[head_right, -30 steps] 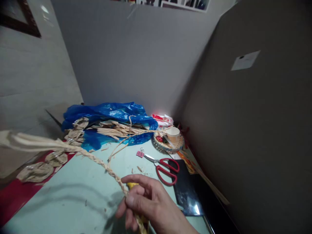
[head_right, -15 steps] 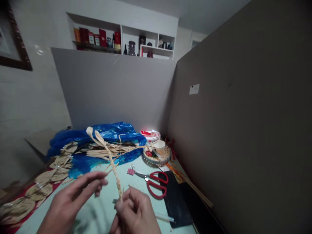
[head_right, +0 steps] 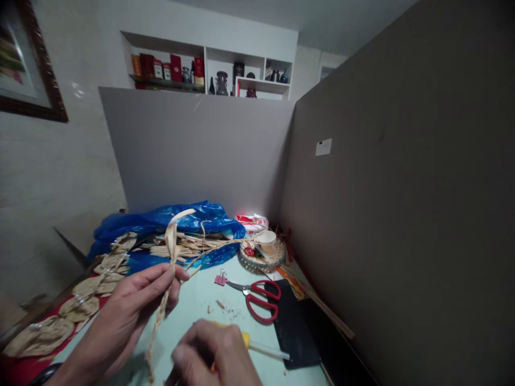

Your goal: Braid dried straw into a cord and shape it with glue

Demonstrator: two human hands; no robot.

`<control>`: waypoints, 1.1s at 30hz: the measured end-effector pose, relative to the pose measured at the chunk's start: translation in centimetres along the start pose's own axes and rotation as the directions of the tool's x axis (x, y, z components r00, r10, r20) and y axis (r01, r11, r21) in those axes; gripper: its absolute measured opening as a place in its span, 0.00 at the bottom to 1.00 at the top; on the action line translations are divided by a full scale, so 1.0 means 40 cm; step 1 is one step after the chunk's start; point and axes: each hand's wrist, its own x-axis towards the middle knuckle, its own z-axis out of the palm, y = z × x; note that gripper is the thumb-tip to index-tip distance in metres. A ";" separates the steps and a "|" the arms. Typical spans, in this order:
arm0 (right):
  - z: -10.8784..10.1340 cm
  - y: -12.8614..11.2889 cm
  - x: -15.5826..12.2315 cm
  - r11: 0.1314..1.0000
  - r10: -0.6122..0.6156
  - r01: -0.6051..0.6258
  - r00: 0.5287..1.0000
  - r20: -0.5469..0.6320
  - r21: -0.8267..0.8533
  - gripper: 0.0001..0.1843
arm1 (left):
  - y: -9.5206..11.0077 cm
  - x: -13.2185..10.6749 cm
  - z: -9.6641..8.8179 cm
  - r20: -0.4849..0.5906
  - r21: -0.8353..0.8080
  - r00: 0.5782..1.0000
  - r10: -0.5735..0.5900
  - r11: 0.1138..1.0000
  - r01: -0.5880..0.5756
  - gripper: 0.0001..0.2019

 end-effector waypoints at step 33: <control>-0.195 -0.060 0.147 0.962 -0.260 0.255 0.965 -0.043 -0.098 0.13 | -0.075 0.098 0.040 0.147 0.123 0.937 -0.318 0.946 0.302 0.16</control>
